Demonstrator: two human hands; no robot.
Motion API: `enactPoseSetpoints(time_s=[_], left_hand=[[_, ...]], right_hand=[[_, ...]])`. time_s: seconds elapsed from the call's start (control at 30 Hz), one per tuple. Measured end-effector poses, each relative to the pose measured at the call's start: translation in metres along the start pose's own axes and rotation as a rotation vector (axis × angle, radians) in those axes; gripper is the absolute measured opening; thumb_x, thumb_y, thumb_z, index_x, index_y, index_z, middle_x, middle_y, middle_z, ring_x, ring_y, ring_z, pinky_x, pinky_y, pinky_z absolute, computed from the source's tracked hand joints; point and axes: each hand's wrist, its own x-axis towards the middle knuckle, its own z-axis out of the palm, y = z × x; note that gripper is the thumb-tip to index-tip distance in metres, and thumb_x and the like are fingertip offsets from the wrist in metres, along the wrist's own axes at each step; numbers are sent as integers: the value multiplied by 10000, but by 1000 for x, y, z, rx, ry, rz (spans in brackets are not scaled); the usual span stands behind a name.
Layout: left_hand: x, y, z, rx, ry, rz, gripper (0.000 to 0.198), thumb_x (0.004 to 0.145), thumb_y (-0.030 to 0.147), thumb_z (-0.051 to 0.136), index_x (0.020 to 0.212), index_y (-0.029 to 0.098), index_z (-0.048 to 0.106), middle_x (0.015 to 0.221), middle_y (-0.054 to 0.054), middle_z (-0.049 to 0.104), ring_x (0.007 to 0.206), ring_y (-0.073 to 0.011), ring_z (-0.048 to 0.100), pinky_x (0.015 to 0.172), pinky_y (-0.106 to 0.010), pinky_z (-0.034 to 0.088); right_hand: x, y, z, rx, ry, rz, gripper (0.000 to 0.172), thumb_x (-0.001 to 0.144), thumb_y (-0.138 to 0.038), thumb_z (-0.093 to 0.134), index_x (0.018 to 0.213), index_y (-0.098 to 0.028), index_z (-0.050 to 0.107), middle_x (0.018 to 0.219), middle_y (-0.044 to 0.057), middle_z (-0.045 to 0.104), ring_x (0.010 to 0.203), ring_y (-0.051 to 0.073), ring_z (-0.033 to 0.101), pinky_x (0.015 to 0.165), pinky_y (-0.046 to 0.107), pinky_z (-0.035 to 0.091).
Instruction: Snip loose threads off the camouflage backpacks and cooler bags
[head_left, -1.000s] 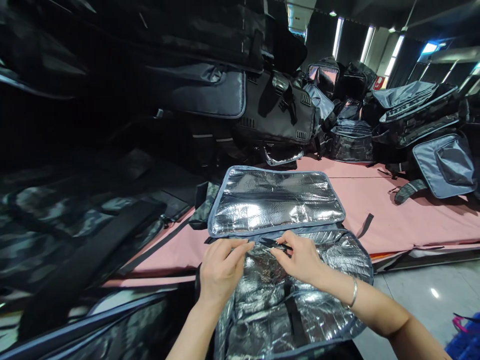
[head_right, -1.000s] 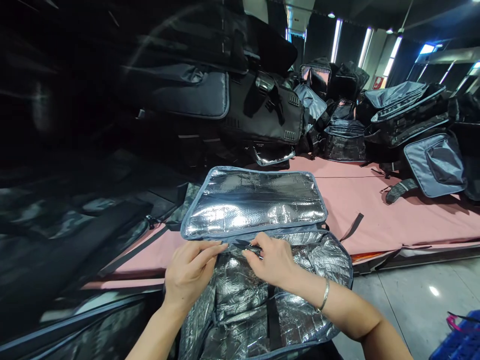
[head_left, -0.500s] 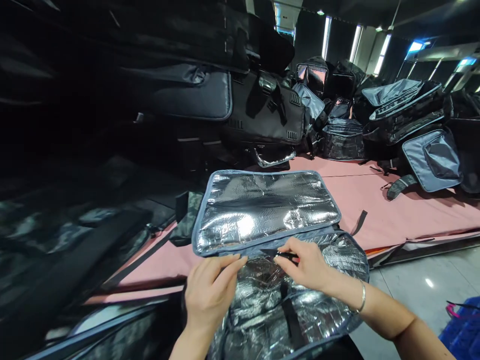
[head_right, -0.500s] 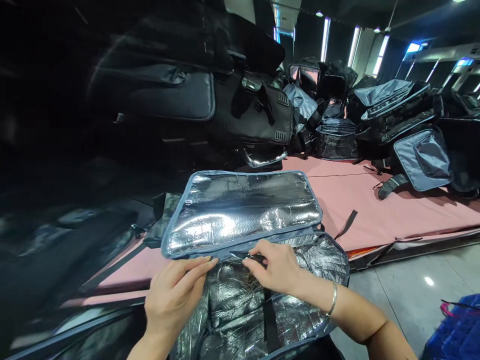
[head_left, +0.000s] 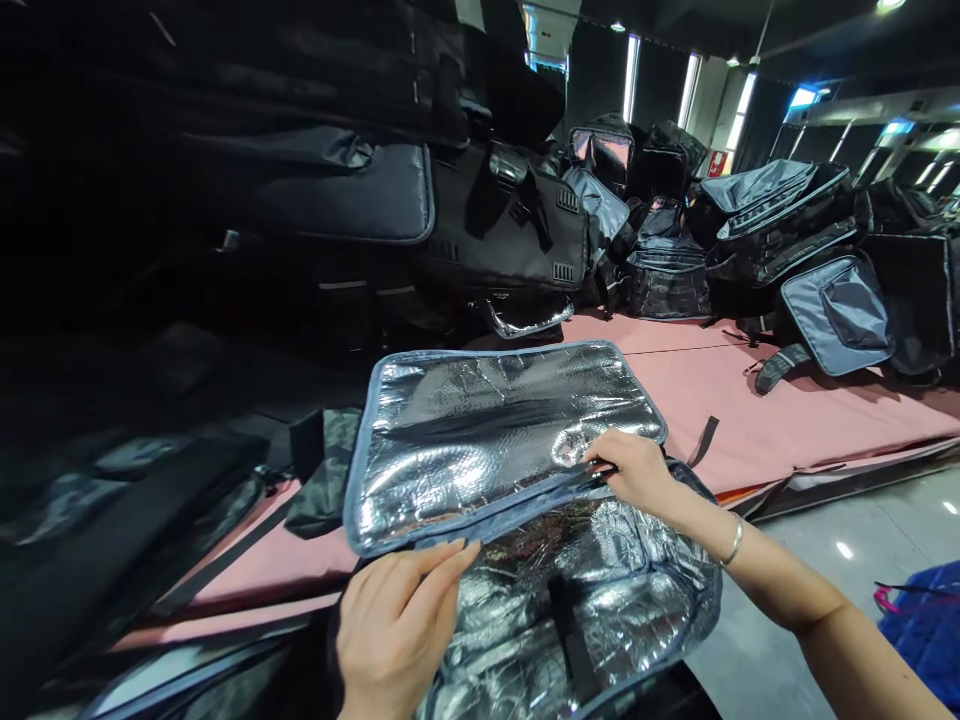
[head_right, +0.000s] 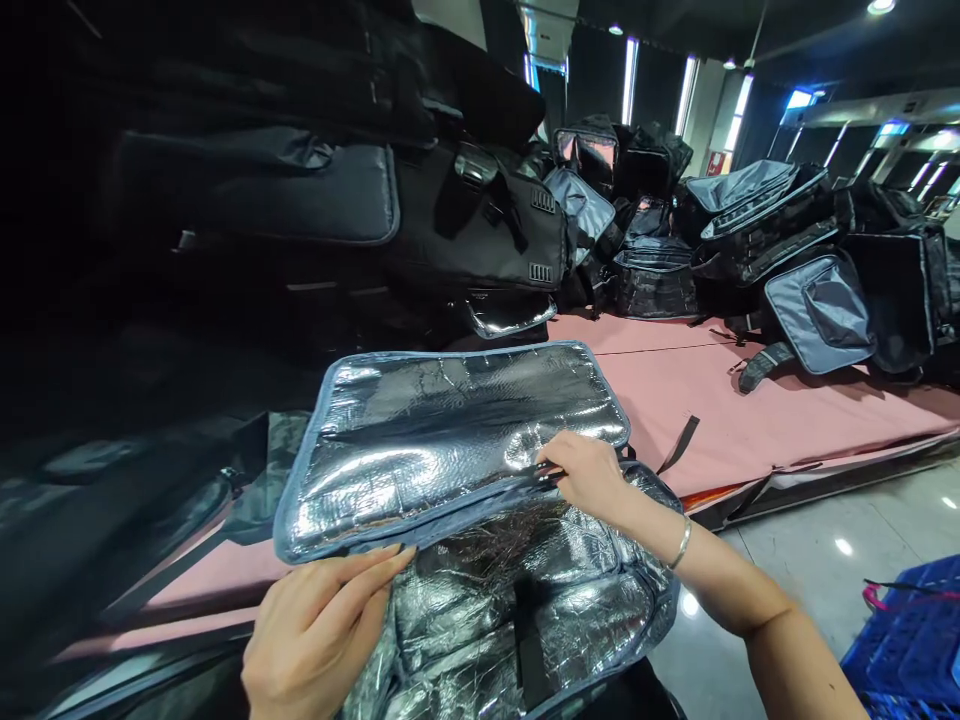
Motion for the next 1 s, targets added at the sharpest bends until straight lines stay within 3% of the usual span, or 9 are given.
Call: enactPoseSetpoints(time_s=[0.1, 0.23, 0.3, 0.43, 0.67, 0.77, 0.9, 1.0], left_hand=[[9, -1, -3, -52, -69, -56, 126, 824, 116, 562, 879, 222, 601, 773, -14, 650, 695, -163, 597, 649, -317, 437], [31, -2, -3, -140, -161, -125, 95, 860, 258, 542, 927, 212, 592, 846, -30, 651, 782, -187, 598, 718, -333, 457], [44, -1, 5, -134, -146, -126, 121, 874, 261, 517, 954, 210, 593, 874, -33, 654, 807, -190, 596, 748, -334, 460], [64, 3, 29, -109, -165, -76, 148, 877, 279, 507, 927, 212, 629, 825, -38, 640, 746, -184, 567, 658, -306, 456], [75, 6, 48, -175, -204, -43, 146, 878, 219, 491, 828, 197, 627, 786, -33, 641, 744, -169, 550, 667, -287, 441], [75, 4, 54, -134, -298, -51, 205, 891, 236, 439, 800, 191, 617, 755, -46, 639, 716, -188, 553, 655, -304, 436], [79, 2, 60, -83, -517, -168, 242, 882, 265, 412, 754, 203, 608, 725, -40, 652, 677, -201, 588, 578, -288, 419], [84, 2, 61, -91, -603, -237, 248, 870, 269, 419, 717, 211, 604, 706, -30, 654, 658, -199, 602, 555, -273, 410]], right_hand=[[10, -3, -1, -51, -104, 89, 378, 683, 49, 472, 896, -211, 644, 919, 6, 650, 863, 162, 596, 674, 228, 406], [29, -15, -14, -70, -210, 181, 184, 750, -44, 541, 769, -202, 633, 824, 18, 641, 770, 184, 586, 570, 232, 342], [38, -21, -21, -62, -229, 179, 142, 773, -94, 573, 679, -196, 603, 736, 13, 622, 695, 180, 566, 530, 234, 296], [46, -25, -28, -39, -292, 187, 240, 784, -102, 597, 568, -189, 541, 600, -14, 564, 570, 142, 501, 499, 226, 244], [51, -14, -30, 49, -382, 220, 200, 774, -171, 681, 600, -165, 582, 630, -24, 592, 591, 115, 521, 530, 197, 311], [52, -11, -31, 69, -414, 212, 189, 764, -174, 694, 603, -157, 598, 604, -27, 579, 578, 114, 510, 530, 203, 317], [47, -11, -31, 70, -426, 203, 156, 782, -200, 688, 649, -158, 617, 630, -22, 588, 605, 126, 521, 555, 219, 331], [36, -11, -33, 6, -314, 157, 101, 799, -251, 685, 825, -171, 630, 798, 5, 636, 722, 156, 568, 614, 239, 366]])
